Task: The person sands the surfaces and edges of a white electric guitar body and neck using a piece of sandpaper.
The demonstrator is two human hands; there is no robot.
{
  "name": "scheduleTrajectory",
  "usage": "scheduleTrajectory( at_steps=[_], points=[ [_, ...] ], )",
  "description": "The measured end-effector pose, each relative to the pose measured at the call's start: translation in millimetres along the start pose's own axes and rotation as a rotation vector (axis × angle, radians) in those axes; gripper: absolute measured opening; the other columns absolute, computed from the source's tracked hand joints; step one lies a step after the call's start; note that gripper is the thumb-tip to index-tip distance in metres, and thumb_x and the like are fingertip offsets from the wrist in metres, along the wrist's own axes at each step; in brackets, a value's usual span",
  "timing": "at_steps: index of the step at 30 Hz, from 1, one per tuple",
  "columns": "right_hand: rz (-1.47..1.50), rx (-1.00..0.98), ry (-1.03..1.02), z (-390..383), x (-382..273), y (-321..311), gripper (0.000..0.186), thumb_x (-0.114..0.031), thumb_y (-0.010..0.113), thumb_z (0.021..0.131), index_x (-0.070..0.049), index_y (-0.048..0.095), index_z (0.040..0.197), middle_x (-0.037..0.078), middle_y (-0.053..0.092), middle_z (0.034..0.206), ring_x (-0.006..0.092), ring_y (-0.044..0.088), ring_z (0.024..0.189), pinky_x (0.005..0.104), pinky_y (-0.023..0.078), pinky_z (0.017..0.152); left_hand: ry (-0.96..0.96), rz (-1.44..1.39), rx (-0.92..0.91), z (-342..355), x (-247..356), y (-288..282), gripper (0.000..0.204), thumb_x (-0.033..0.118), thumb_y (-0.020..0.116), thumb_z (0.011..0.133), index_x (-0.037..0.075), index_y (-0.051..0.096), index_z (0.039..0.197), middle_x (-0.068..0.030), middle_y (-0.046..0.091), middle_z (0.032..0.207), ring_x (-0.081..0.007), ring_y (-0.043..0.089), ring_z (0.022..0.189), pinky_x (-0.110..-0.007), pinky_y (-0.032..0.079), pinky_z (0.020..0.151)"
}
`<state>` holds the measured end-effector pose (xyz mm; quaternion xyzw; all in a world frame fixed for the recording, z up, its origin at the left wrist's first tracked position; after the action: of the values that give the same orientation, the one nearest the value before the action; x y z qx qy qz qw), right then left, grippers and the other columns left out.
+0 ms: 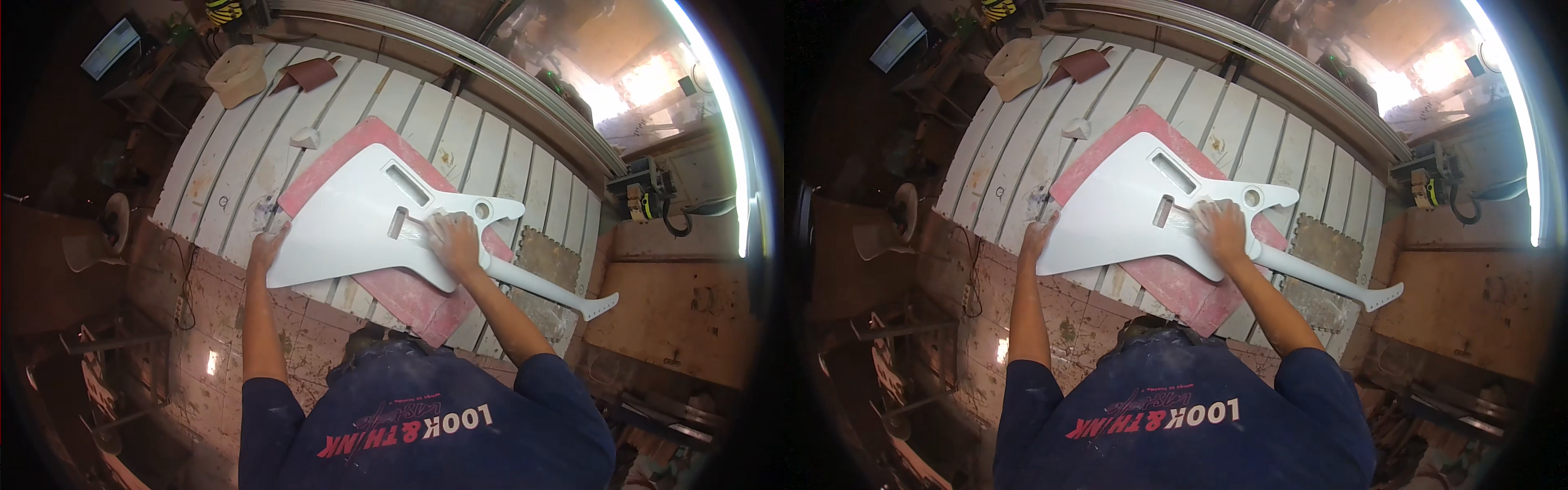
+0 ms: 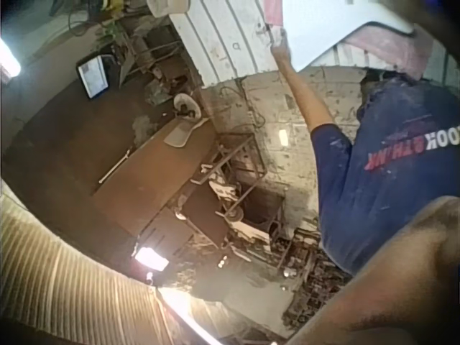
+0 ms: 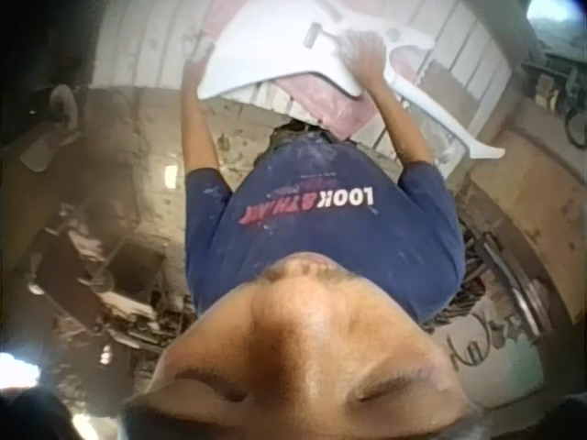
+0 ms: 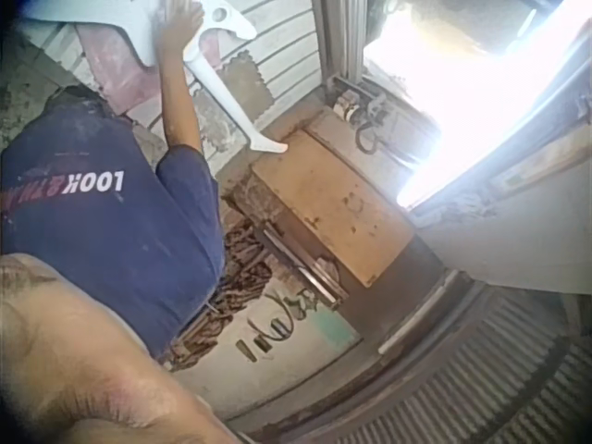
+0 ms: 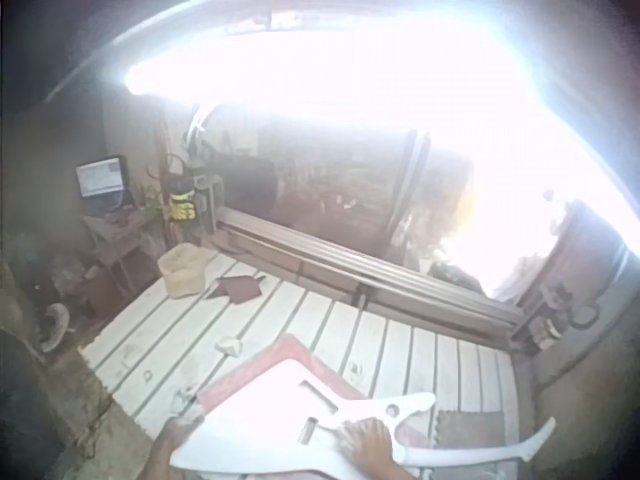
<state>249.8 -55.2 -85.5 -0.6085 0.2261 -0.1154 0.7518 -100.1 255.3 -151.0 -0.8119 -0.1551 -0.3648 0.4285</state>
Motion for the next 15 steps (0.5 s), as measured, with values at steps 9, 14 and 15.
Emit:
scheduleTrajectory(
  at_steps=[9, 14, 15],
  points=[
    [-0.111, 0.164, 0.148, 7.2, 5.7, 19.7, 0.043, -0.032, 0.072, 0.087, -0.009, 0.068, 0.123, 0.019, 0.065, 0.112, 0.0396, 0.06, 0.104, 0.0538, 0.047, 0.091, 0.098, 0.035, 0.031, 14.7, -19.3, 2.1, 0.081, 0.067, 0.059, 0.097, -0.011, 0.065, 0.075, -0.0236, 0.056, 0.062, -0.0353, 0.056, 0.061, -0.049, 0.046, 0.07],
    [0.067, 0.265, 0.318, 16.8, 98.6, -18.1, 0.043, -0.032, 0.071, 0.09, -0.008, 0.067, 0.125, 0.018, 0.066, 0.115, 0.0392, 0.061, 0.109, 0.0533, 0.049, 0.094, 0.067, 0.081, -0.039, 17.0, -27.2, 0.9, 0.075, 0.063, 0.062, 0.098, -0.008, 0.065, 0.074, -0.0096, 0.056, 0.063, -0.0211, 0.052, 0.065, -0.041, 0.046, 0.068],
    [-0.039, 0.356, 0.453, 17.8, 131.4, -31.1, 0.05, -0.037, 0.075, 0.086, -0.012, 0.066, 0.129, 0.019, 0.063, 0.118, 0.0398, 0.059, 0.111, 0.054, 0.047, 0.096, 0.113, 0.154, 0.005, 18.6, -21.4, 2.0, 0.077, 0.064, 0.058, 0.099, -0.009, 0.064, 0.072, -0.0183, 0.056, 0.063, -0.0308, 0.053, 0.063, -0.046, 0.046, 0.069]
  ],
)
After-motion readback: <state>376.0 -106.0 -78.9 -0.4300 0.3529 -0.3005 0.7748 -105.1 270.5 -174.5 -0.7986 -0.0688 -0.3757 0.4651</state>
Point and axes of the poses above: each hand's wrist, its own z-axis towards the middle knuckle, its own y-axis out of the palm, x = y × z, the point moved 5 cm from there along z, towards the middle knuckle
